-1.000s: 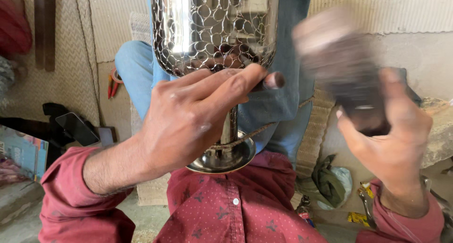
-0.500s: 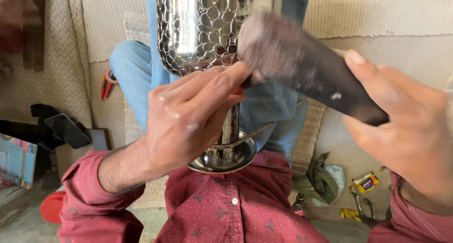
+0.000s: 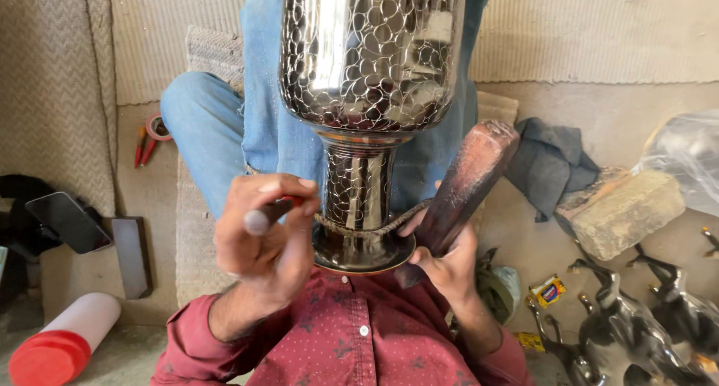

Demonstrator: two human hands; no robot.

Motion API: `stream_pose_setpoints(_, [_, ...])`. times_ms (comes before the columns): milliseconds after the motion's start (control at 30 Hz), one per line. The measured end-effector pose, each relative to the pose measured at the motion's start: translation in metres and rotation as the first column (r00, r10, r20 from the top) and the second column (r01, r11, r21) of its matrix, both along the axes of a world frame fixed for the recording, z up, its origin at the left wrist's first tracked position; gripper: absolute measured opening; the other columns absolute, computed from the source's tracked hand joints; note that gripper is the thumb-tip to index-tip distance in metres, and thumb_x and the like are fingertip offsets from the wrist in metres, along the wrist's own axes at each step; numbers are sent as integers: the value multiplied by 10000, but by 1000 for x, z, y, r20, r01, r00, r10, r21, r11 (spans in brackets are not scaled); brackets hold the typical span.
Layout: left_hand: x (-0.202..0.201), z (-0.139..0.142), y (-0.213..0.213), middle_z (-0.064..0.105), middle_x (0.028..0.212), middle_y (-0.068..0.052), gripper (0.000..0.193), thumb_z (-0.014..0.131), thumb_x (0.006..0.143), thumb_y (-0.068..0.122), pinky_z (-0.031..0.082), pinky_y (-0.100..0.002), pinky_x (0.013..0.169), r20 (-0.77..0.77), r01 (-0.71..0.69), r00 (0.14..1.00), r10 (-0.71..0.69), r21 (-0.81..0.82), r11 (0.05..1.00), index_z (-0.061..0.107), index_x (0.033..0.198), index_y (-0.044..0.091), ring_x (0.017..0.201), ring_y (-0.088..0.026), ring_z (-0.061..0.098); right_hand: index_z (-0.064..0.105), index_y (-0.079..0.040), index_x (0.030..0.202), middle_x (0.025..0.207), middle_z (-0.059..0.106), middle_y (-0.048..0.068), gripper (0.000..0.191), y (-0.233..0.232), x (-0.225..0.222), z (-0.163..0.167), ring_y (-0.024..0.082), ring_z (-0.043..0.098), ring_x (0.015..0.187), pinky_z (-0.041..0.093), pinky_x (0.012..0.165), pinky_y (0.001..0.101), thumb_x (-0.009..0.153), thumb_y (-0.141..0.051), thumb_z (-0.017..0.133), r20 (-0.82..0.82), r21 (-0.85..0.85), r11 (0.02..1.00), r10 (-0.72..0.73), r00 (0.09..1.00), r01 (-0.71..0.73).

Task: The person sits on the floor holding a punch chisel against the base of a silver-plated decorative vase and repeatedly strikes the chisel with a wooden mallet, repositioning the chisel around the vase's stem and base to work the metal surface.

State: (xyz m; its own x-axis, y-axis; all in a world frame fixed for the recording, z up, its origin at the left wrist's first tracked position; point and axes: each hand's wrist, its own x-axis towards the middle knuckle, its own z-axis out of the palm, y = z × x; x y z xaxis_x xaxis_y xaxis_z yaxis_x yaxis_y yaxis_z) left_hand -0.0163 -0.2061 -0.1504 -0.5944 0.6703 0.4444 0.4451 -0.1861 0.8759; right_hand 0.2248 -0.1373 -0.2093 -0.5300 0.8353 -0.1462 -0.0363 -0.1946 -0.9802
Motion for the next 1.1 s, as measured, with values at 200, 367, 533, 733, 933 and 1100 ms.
stream_pose_setpoints(200, [15, -13, 8, 693, 1033, -148, 485, 674, 951, -198, 601, -288, 748, 13, -49, 999, 49, 37, 998, 510, 1344, 36, 894, -209, 682, 302, 58, 1515, 969, 668, 57, 941, -5, 2, 33, 161, 661, 929, 545, 910, 305, 883, -336, 878, 16, 93, 994, -56, 998, 54])
stream_pose_setpoints(367, [3, -32, 9, 694, 1109, -158, 454, 664, 1003, -192, 598, -309, 794, 121, -78, 989, 79, -14, 997, 529, 1376, 29, 913, -214, 683, 314, 76, 1490, 909, 644, 51, 926, -17, -14, 64, 152, 633, 873, 499, 894, 286, 849, -236, 906, 120, 140, 990, -47, 992, 30])
stream_pose_setpoints(533, [-19, -14, 7, 739, 1023, -92, 344, 699, 942, -162, 505, -322, 757, -165, -26, 986, 21, -29, 999, 629, 1213, 37, 901, -227, 697, 314, 67, 1503, 937, 659, 92, 847, -9, -22, 81, 176, 649, 854, 533, 839, 298, 905, -205, 847, 29, 106, 994, -30, 999, 27])
stream_pose_setpoints(733, [-39, 32, 24, 729, 1029, -86, 331, 785, 931, -105, 491, -319, 716, -220, 204, 952, -215, -69, 976, 671, 1216, 17, 883, -220, 685, 138, -146, 1620, 938, 595, 96, 877, 4, -6, 70, 193, 624, 789, 566, 617, 327, 1027, -303, 765, -301, 300, 862, -321, 898, 408])
stream_pose_setpoints(933, [-28, 66, 71, 731, 1141, -39, 367, 807, 973, 12, 548, -307, 771, -225, 479, 831, -509, -179, 860, 642, 1296, 69, 901, -155, 692, 100, -206, 1673, 981, 603, 114, 888, 12, 1, 38, 218, 650, 795, 582, 769, 391, 1055, -410, 704, -249, 455, 819, -259, 933, 349])
stream_pose_setpoints(1100, [-4, 76, 102, 726, 1144, -4, 381, 769, 974, 44, 570, -368, 828, -309, 575, 702, -641, -285, 767, 605, 1313, 99, 978, -205, 709, 104, -100, 1632, 974, 621, 142, 844, 4, 40, 40, 254, 676, 831, 630, 859, 426, 1068, -138, 732, -113, 305, 914, -245, 963, 268])
